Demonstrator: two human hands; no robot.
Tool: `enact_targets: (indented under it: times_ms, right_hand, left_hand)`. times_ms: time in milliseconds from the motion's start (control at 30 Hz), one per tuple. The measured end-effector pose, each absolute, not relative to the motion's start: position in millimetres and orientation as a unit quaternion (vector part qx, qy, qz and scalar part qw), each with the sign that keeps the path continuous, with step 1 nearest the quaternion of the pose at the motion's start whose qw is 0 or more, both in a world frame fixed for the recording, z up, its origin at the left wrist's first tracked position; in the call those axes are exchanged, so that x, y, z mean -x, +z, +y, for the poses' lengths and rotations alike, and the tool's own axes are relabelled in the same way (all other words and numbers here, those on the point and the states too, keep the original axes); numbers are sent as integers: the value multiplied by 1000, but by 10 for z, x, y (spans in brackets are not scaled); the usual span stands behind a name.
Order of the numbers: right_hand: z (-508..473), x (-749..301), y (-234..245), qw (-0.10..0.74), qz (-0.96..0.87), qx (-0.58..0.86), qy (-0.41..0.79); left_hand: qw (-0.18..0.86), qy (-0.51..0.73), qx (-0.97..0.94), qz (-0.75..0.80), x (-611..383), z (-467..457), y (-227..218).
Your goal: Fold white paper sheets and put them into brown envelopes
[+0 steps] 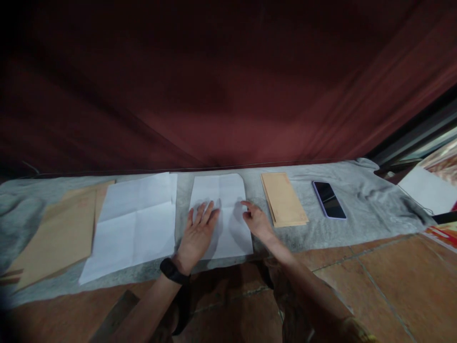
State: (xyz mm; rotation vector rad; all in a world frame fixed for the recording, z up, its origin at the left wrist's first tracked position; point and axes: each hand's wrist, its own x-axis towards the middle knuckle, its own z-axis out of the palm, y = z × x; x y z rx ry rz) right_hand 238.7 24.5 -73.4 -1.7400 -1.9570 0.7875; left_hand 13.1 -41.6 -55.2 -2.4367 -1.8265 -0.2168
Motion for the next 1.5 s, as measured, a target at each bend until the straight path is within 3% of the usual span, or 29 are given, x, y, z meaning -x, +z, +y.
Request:
enact_targets:
  times_ms: [333, 1500]
  right_hand:
    - [272, -2411, -617, 155, -731, 604, 277]
    - [288, -2299, -530, 120, -757, 608, 206]
  left_hand:
    - [5, -96, 803, -589, -282, -458, -625]
    - [-26, -59, 770, -635, 94, -452, -413]
